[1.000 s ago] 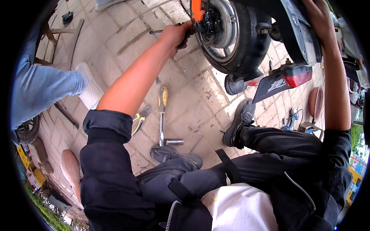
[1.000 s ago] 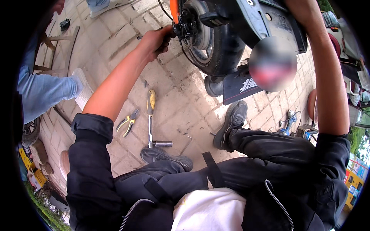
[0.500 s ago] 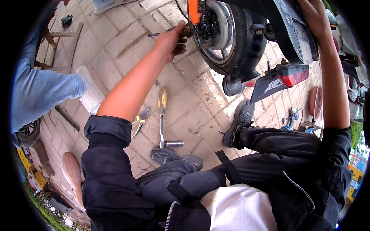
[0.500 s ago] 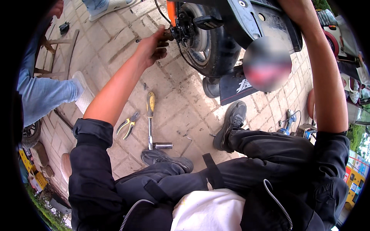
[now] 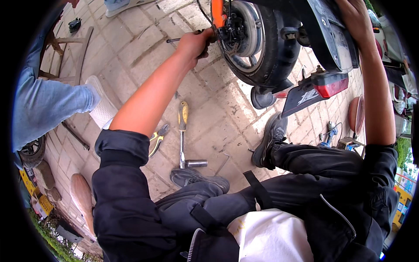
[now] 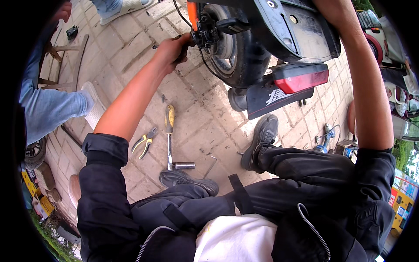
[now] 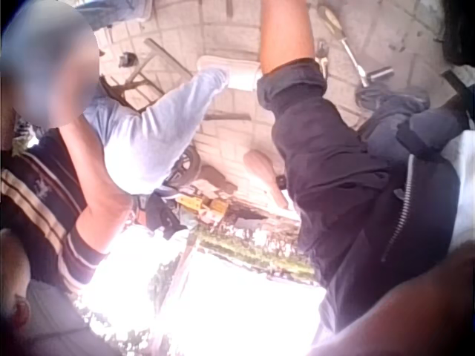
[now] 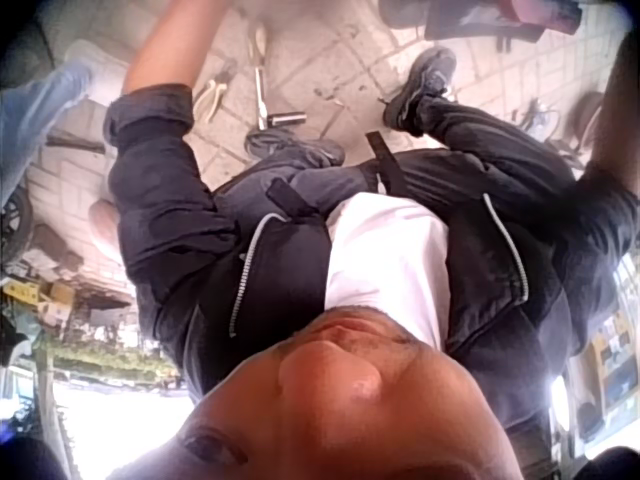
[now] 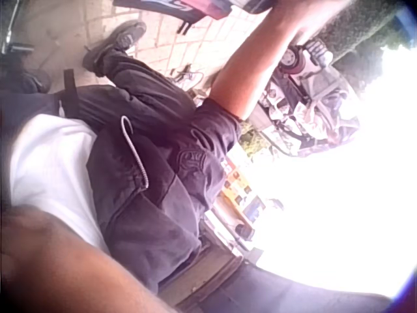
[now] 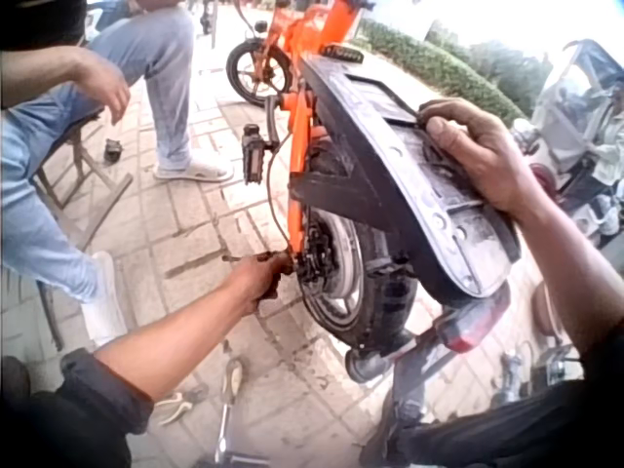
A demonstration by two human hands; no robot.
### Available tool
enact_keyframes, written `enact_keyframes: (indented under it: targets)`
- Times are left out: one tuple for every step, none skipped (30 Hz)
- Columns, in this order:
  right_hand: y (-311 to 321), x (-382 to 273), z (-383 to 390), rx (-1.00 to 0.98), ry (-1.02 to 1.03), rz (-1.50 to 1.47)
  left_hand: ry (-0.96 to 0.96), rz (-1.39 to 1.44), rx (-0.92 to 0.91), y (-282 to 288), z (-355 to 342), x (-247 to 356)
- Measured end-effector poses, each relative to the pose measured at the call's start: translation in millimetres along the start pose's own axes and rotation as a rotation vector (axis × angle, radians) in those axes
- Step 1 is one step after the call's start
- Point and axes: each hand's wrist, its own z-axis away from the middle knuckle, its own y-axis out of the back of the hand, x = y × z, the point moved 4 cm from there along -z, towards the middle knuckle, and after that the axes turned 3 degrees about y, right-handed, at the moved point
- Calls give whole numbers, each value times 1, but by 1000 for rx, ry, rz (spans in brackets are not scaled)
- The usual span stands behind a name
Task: The person uses a ratchet wrench to tighten bolts on the rear wheel hub of an orange electric scooter. They also handle the rear fender, lifting it to access the wheel area, and use a screwdriver to adjust components near the brake assembly.
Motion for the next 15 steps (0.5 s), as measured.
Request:
enact_keyframes:
  targets:
    - [0, 1, -1, -17, -5, 4, -87, -78, 53, -1, 2, 2]
    - [2, 3, 0, -12, -27, 9, -59, -38, 52, -7, 7, 3]
    - [3, 6, 1, -9, -49, 14, -31, 3, 51, -12, 17, 7]
    - [5, 9, 2, -6, -71, 20, -1, 44, 50, -17, 20, 8]
    - [5, 7, 2, -9, -55, 9, 64, 84, -5, -14, 18, 6]
    - [6, 6, 2, -12, -40, 0, 129, 125, -61, -9, 12, 4]
    - [7, 5, 2, -14, -26, -8, 194, 165, -120, -9, 6, 2]
    - [5, 4, 1, -14, -27, -8, 195, 158, -118, -7, 3, 1]
    - [4, 4, 0, -14, -29, -8, 196, 152, -118, -6, 0, 0]
    - [2, 3, -1, -14, -30, -9, 197, 145, -117, -4, -2, -2]
    - [-2, 5, -1, 8, -26, -10, 95, 62, -60, -2, -1, -1]
    - [-7, 7, -1, 28, -22, -13, -7, -21, -1, 0, 1, 0]
    - [-12, 9, -2, 49, -16, -19, -107, -106, 60, 4, 4, 1]
    - [-7, 6, -1, 52, 12, 12, -175, -128, 63, -1, 4, 2]
    - [-2, 4, 0, 54, 41, 41, -243, -149, 68, -6, 4, 4]
